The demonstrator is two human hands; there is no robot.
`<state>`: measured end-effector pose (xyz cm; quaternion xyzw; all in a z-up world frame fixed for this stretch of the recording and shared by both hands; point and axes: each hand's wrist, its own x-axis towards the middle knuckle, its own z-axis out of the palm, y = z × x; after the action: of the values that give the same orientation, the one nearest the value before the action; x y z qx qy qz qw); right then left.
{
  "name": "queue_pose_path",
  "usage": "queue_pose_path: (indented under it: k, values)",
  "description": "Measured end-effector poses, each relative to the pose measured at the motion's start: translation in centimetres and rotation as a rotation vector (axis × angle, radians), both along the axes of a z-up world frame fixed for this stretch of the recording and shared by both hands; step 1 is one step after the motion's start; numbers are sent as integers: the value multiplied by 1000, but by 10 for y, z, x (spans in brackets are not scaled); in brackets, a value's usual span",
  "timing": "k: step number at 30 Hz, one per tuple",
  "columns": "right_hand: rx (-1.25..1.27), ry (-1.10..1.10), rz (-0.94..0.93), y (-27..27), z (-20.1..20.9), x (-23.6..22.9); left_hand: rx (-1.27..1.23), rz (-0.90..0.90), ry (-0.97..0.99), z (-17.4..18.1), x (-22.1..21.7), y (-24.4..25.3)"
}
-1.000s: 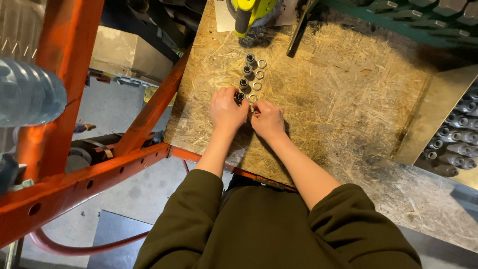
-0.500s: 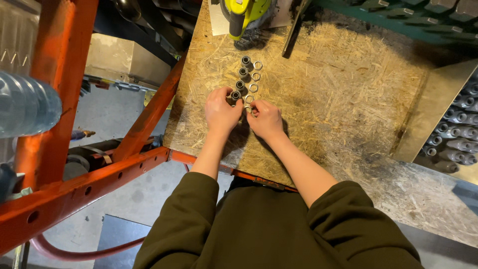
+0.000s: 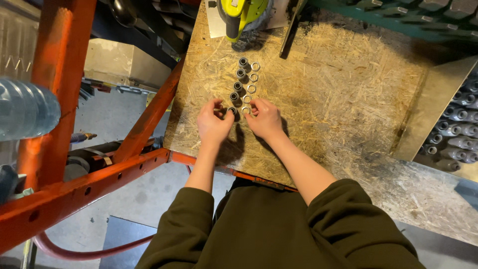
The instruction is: The person repeatedly picks small cylindrical metal parts from a metal bin, separates them into two components, and places them on a workbench. The person continues this process, creating a growing pile of separated parts on the table.
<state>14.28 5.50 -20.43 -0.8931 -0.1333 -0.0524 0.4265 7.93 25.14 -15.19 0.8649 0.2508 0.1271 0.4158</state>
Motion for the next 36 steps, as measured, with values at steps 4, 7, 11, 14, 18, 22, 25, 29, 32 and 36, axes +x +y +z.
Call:
queue_pose_path:
  k: [4, 7, 11, 14, 18, 22, 25, 29, 32, 36]
  values:
    - [6, -7, 66, 0, -3, -1, -24, 24, 23, -7, -11, -5]
    - [38, 8, 102, -6, -2, -2, -13, 23, 12, 2, -22, -10]
    - [52, 6, 94, -34, 9, -6, 4, -17, -54, -8, -48, -22]
    - [67, -60, 61, -83, 47, -21, 7, -191, -129, -21, -67, -38]
    - [85, -80, -4, -169, 67, -57, -30, -378, -113, 4, -66, -105]
    - [87, -121, -183, -269, 92, -104, -61, -627, -15, 14, -55, -171]
    - [85, -156, -307, -344, 105, -137, -47, -755, 47, 21, -42, -217]
    - [81, -201, -451, -433, 121, -168, 8, -799, 174, 19, -35, -269]
    - [-107, -315, -562, -501, 132, -158, 13, -803, 206, 18, -33, -303]
    - [-205, -359, -602, -610, 114, -96, 42, -798, 240, 21, -41, -332]
